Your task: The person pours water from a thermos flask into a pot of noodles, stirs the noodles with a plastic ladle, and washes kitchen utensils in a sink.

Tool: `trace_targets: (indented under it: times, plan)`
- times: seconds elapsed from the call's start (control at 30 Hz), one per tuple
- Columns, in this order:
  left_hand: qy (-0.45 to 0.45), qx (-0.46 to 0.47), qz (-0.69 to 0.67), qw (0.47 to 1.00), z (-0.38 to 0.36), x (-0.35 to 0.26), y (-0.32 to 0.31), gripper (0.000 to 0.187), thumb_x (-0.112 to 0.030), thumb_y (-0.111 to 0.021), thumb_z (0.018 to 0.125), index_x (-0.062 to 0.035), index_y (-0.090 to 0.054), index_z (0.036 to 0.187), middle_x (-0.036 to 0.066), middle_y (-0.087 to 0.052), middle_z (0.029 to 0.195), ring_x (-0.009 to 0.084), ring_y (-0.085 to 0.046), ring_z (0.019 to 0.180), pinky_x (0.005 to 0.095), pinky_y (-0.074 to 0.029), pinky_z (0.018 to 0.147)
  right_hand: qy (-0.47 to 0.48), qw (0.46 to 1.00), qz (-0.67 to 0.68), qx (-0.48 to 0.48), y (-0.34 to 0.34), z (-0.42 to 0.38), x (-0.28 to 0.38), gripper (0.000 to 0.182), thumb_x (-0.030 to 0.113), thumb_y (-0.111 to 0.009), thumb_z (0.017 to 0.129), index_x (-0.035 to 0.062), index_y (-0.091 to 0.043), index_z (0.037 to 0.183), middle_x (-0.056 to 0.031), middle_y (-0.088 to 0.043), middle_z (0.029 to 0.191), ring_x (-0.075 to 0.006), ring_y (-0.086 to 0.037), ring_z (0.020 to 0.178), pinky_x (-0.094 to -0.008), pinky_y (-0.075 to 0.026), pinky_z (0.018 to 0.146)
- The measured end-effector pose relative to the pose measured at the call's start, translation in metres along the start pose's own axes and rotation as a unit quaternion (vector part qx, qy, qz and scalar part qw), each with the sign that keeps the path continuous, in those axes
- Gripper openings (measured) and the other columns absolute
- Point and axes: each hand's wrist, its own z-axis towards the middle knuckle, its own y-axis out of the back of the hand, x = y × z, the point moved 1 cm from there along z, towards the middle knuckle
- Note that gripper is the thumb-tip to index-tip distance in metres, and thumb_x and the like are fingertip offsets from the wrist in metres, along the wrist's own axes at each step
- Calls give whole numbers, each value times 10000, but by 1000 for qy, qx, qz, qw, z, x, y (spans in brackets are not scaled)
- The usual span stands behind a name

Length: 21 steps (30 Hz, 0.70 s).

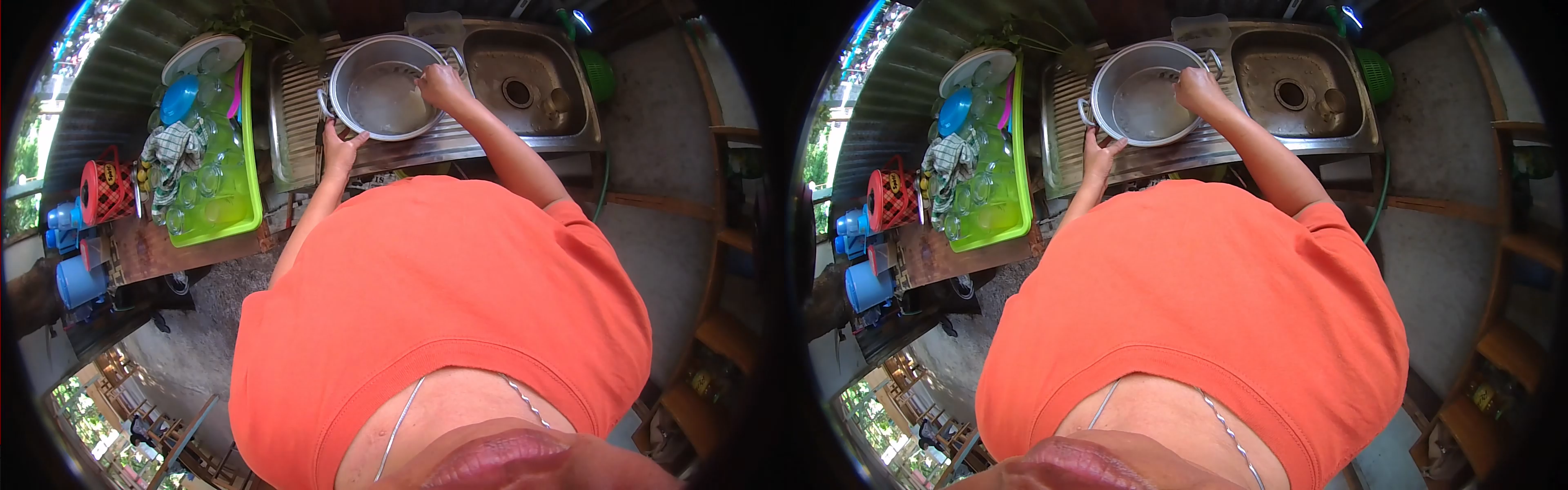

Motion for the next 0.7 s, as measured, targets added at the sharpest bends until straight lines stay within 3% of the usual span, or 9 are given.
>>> trace_targets:
  times: [0.13,0.33,0.53,0.63,0.7]
  plan:
    - [-10,-6,36,999,3,6,1,870,-165,-800,618,20,-328,1325,209,-379,1311,315,-420,1194,370,-350,995,-21,999,18,37,8,-8,3,245,204,-622,774,-37,-660,749,-269,-616,797,-414,-606,825,-463,-477,760]
    - [-3,6,12,1000,2,3,1,872,-179,-800,625,17,-321,1327,206,-376,1311,318,-443,1171,375,-373,972,-77,985,81,132,10,-18,23,250,216,-620,788,-24,-667,737,-209,-630,677,-370,-636,697,-439,-492,712]
    - [-2,6,16,1000,2,4,1,868,-176,-799,627,16,-322,1326,205,-378,1308,318,-463,1148,376,-388,958,-56,970,172,161,-6,-20,31,243,222,-610,819,-14,-662,792,-124,-632,607,-228,-615,484,-360,-494,541]
    - [-2,4,15,1000,2,3,1,861,-167,-796,631,16,-322,1326,205,-376,1310,316,-465,1148,374,-393,953,-59,965,221,126,-6,-18,31,233,214,-600,834,-11,-662,833,-98,-629,601,-173,-591,443,-329,-482,496]
    - [-14,-5,38,999,1,2,1,856,-158,-793,635,15,-322,1327,204,-372,1314,314,-469,1148,371,-400,947,-57,968,227,86,4,-13,32,229,215,-602,829,-4,-668,839,-121,-639,630,-222,-612,494,-351,-492,536]
